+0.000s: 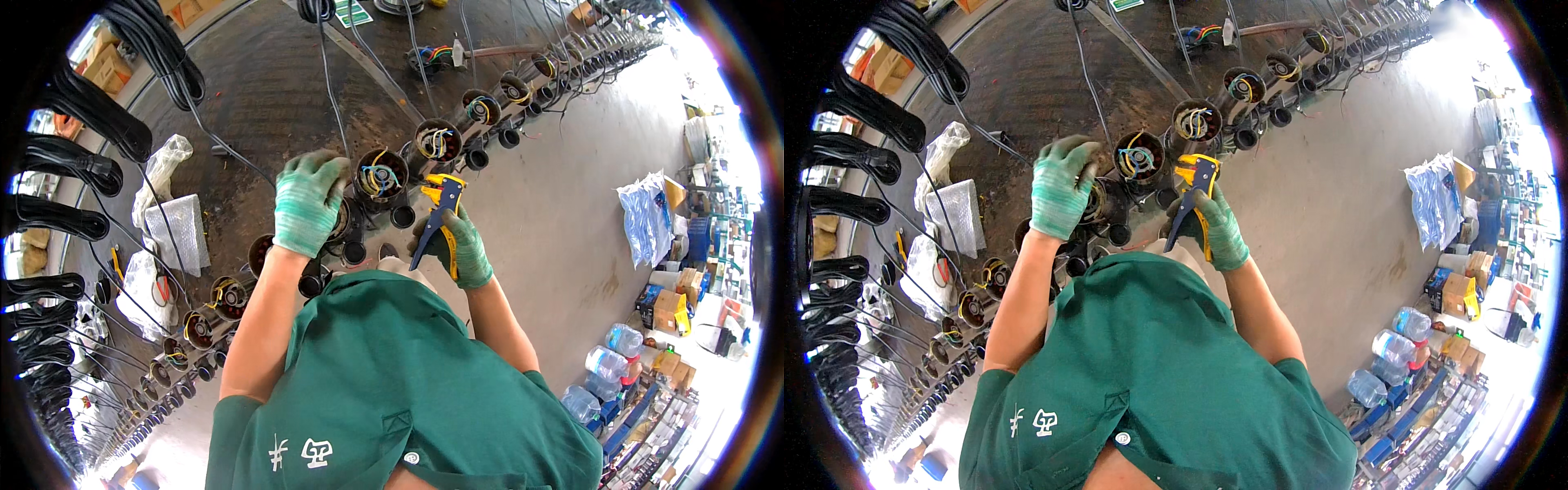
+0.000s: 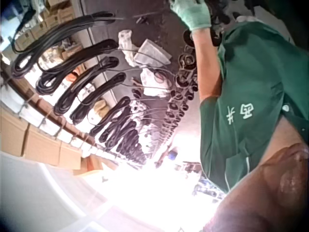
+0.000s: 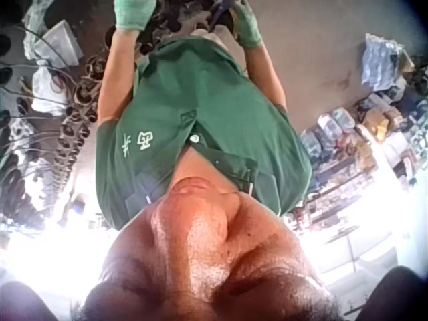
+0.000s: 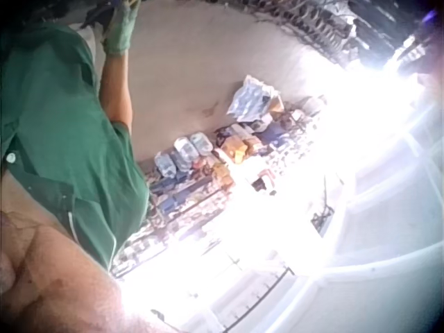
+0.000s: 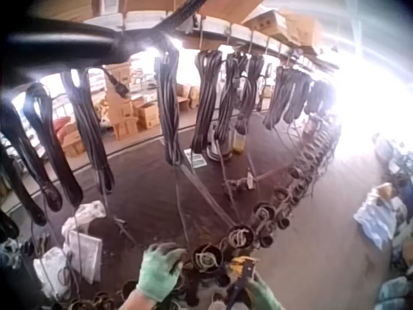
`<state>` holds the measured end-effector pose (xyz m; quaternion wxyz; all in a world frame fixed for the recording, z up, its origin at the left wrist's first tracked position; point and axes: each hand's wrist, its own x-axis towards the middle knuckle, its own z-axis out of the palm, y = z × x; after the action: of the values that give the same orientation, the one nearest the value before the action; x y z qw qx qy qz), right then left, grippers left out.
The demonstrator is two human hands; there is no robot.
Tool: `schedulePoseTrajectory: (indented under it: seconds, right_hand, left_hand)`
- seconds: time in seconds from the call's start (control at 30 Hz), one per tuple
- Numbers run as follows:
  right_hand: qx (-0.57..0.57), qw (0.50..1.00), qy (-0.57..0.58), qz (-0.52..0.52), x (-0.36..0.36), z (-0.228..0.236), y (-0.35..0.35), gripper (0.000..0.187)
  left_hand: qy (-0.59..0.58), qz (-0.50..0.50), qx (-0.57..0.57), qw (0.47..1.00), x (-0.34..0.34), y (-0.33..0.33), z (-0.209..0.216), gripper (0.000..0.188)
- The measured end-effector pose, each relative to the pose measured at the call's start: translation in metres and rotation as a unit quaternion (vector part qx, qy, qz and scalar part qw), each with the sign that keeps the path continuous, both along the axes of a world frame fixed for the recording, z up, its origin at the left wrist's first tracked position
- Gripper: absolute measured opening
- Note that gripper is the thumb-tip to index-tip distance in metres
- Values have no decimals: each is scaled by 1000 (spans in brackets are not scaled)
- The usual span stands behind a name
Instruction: The person uses a yellow and blue crimping tool to secure connectors onto wires protruding from a row of cylindrical metal housings. They repeatedly position the tool over the wire ends and squeeze the handles to crimp the connectors in place. The person also briefly uses a pair of scissors to trim a wire before resuming the crimping process.
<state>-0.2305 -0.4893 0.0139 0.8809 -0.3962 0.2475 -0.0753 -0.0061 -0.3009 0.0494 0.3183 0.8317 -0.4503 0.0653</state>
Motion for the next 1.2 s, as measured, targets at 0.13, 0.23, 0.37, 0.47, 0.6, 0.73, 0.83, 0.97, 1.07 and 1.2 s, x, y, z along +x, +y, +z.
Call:
schedulePoseTrajectory:
  seconds: [0.13,0.23,0.37,0.47,0.6,0.73,0.83,0.97,1.07,1.2]
  right_hand:
    - [-20,1000,15,4,-1,-2,-2,52]
    - [-74,996,22,32,-1,-6,-6,48]
    - [-118,991,18,56,1,-10,-20,46]
    - [-192,979,-2,67,14,-3,-40,48]
    - [-221,968,-32,116,39,12,-68,52]
    - [-238,961,-38,132,56,21,-76,58]
    - [-254,957,-37,136,56,20,-78,61]
    - [-277,957,-3,92,51,37,-62,57]
    - [-298,951,46,64,29,36,-66,51]
    - [-352,926,136,17,-1,49,-56,50]
  left_hand:
    - [71,-61,92,991,2,-19,-6,45]
    - [14,-53,105,993,-11,-27,-7,52]
    - [-58,-77,170,981,-7,-45,-14,53]
    - [-43,-44,129,990,-12,-39,-2,50]
    - [36,15,-3,999,-18,18,19,43]
    - [13,222,27,975,-8,133,28,32]
    - [106,432,31,895,31,257,25,21]
    - [288,479,182,809,99,430,-62,28]
    - [274,488,317,766,132,520,-135,40]
    - [270,464,457,709,158,549,-202,44]
